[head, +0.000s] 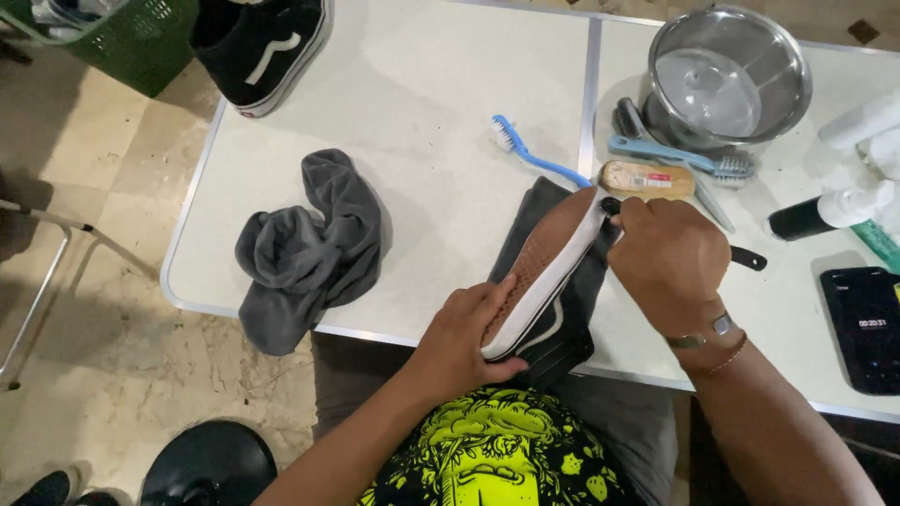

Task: Cleaning the white rubber sole of a black sneaker using a small brush and a cloth.

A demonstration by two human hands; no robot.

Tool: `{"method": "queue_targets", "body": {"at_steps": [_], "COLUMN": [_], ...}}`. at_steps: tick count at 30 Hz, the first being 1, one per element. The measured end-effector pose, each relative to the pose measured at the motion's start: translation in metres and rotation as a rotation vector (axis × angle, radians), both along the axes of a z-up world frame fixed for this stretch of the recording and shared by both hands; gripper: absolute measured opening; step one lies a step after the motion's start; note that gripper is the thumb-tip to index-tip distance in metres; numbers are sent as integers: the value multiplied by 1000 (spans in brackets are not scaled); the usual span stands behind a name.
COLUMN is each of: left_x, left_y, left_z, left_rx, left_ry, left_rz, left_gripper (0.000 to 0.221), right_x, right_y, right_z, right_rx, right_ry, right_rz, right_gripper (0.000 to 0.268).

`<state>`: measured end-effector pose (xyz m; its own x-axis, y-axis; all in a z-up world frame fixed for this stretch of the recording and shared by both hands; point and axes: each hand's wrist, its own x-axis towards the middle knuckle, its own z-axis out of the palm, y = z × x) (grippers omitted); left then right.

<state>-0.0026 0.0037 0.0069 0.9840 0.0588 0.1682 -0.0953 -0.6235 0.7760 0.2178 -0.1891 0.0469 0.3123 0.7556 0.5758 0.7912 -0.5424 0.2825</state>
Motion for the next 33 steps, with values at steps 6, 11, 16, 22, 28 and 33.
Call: {"method": "queue_targets", "body": {"at_steps": [6, 11, 16, 22, 28, 33], "left_x": [0, 3, 2, 2, 5, 5], "left_y": [-1, 1, 6, 7, 5, 5], "left_z": [-2, -4, 10, 7, 6, 9], "left_rx": [8, 0, -41, -24, -18, -31], "left_ry": [44, 16, 143, 76, 94, 144], "left_rz": [23, 19, -44, -35, -37, -31], "left_gripper": [115, 116, 104, 103, 104, 103], "right_x": [-41, -69, -23, -13, -30, -43], "right_y": [-3, 6, -32, -41, -26, -22], "right_z": [12, 20, -2, -33, -18, -17], "right_rx": [-28, 183, 208, 91, 79, 118], "right_ry": [108, 415, 584, 839, 982, 1065], "right_rz": [-42, 326, 19, -374, -403, -203], "right_gripper": [42, 23, 16, 24, 36, 49]}}
